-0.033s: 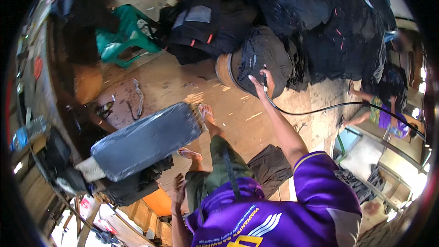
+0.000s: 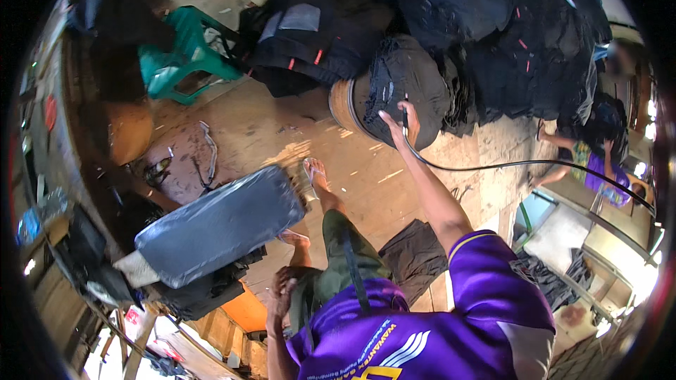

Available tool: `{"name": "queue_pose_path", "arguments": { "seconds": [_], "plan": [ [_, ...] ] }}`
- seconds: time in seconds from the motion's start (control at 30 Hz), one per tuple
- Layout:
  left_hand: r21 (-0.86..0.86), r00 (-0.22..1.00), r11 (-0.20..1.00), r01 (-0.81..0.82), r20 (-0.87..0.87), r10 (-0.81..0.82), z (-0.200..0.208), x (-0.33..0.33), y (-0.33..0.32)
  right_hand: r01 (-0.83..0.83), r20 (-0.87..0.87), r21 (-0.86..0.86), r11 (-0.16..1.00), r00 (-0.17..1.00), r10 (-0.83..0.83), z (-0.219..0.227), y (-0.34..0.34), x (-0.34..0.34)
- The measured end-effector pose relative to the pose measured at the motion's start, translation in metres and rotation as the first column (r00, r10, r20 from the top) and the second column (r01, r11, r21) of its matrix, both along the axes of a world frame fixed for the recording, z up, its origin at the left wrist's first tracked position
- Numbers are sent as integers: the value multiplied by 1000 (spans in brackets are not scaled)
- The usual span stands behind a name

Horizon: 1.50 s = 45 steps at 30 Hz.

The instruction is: The person uses a heated rotary cutter to trim excess fabric and threads from the edges of black textile pieces. They repeatedly lift, rotate, and reposition the fabric to access different seams and edges, then place the trimmed pieces onto a pile.

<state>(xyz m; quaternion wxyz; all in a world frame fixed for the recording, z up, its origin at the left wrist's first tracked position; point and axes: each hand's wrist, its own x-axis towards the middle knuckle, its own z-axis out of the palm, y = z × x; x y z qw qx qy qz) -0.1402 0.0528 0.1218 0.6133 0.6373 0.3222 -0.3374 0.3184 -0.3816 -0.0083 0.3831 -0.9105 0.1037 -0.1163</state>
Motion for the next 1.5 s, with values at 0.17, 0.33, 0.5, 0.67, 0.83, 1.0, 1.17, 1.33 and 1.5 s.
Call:
{"name": "queue_pose_path", "arguments": {
  "seconds": [0.17, 0.33, 0.5, 0.67, 0.83, 1.0, 1.17, 1.33, 1.5],
  "plan": [
    [57, 996, 998, 10, -93, -5, 55, 124, -55, 146, 232, -260, 954, 969, -85, -102, -29, 52],
    [226, 930, 906, 358, -172, -324, 71, 190, -59, 119, 260, 17, 993, 958, -120, -90, -54, 63],
    [225, 812, 871, 436, 319, -489, 130, 286, -85, 108, 143, -46, 993, 985, -101, 15, -53, 54],
    [589, 457, 790, 169, 663, -592, 128, 418, -116, -167, 132, -43, 985, 976, 172, 137, 24, -16],
    [841, 236, 281, 462, 189, -953, 61, 495, -103, -239, 258, 167, 957, 947, 191, 213, 149, -82],
    [716, 209, 679, 161, 648, -732, 99, 446, 6, -246, 266, 306, 920, 950, 165, 277, 256, -158],
    [625, 263, 772, -119, 769, -582, 130, 317, 155, -493, 282, 408, 768, 868, 408, 311, 376, -232],
    [828, 409, 476, -298, 561, -720, 125, 208, 289, -791, 381, 306, 530, 612, 693, 313, 464, -270],
    [840, 665, 480, -251, 510, -545, 156, 150, 268, -708, 430, 70, 703, 658, 619, 300, 412, -209]
  ]
}}
